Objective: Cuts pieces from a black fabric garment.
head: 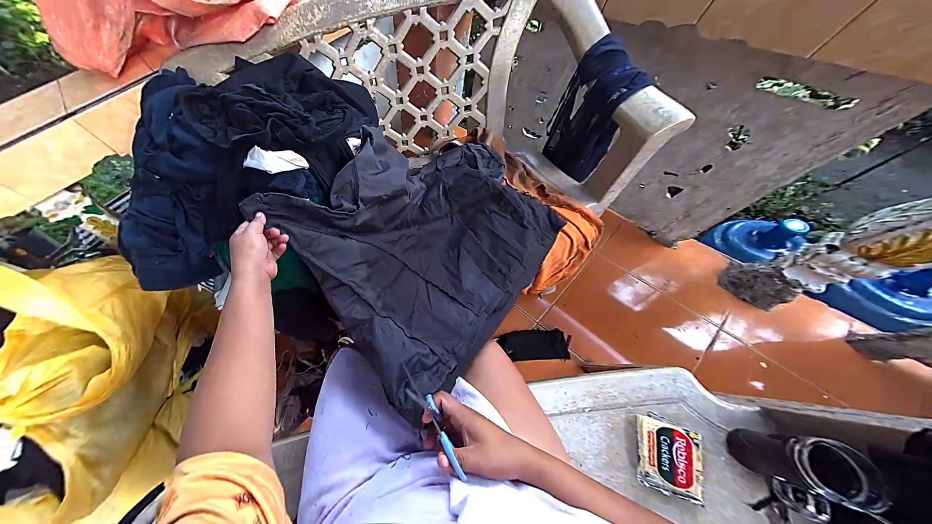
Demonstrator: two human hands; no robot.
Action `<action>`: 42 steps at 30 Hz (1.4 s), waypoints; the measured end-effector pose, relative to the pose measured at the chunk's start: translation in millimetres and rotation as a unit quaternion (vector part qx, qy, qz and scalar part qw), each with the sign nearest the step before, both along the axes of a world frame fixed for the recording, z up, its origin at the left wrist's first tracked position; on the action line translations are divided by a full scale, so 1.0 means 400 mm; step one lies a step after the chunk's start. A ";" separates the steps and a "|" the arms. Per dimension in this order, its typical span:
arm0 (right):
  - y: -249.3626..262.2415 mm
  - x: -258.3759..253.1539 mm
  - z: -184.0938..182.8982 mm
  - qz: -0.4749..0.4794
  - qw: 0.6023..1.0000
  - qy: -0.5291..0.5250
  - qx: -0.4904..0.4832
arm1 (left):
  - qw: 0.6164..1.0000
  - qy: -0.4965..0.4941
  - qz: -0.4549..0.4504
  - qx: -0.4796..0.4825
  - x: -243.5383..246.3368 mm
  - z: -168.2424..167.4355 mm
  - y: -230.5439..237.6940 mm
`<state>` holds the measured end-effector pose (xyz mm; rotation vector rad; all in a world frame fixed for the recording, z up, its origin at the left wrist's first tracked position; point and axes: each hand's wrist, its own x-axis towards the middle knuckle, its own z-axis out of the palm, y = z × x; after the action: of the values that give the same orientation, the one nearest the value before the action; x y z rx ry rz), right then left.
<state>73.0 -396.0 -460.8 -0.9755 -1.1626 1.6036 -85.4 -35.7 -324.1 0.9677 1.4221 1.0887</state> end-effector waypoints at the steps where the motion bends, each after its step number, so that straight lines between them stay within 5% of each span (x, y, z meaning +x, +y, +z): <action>1: 0.010 -0.005 0.003 0.016 1.000 -0.009 0.009 | 0.999 -0.036 0.024 -0.015 0.005 -0.014 0.025; 8: 0.084 -0.049 0.023 0.065 0.997 0.004 0.042 | 0.999 -0.010 -0.028 -0.020 0.000 -0.146 0.051; 18: 0.178 -0.173 0.058 0.126 0.989 0.056 0.048 | 0.991 0.062 -0.114 0.028 -0.097 -0.088 0.007; 20: 0.170 -0.175 0.040 0.105 0.992 0.058 0.025 | 0.970 0.168 -0.173 0.026 -0.143 -0.085 -0.061; 23: 0.160 -0.165 0.035 0.077 0.995 0.062 -0.001 | 0.891 0.280 -0.352 -0.062 -0.197 -0.088 -0.227; 27: 0.146 -0.154 0.044 0.063 0.995 0.070 -0.027 | 0.827 0.174 -0.533 -0.048 -0.245 -0.187 -0.417; 30: 0.132 -0.143 0.060 0.060 0.994 0.048 -0.078 | 0.836 0.156 -0.525 -0.024 -0.238 -0.238 -0.480; 33: 0.118 -0.124 0.070 0.055 0.993 -0.010 -0.104 | 0.817 0.291 -0.495 0.058 -0.237 -0.236 -0.492; 38: 0.073 -0.064 0.089 -0.056 0.990 0.005 -0.133 | 0.831 0.380 -0.331 0.236 -0.314 -0.237 -0.481; 42: 0.019 -0.024 0.073 -0.131 0.965 0.023 -0.226 | 0.830 0.408 -0.253 0.285 -0.398 -0.237 -0.470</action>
<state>63.3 -388.4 -431.4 -1.3143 -0.6086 1.6943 -244.6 -223.7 -418.8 2.3045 1.3328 0.6998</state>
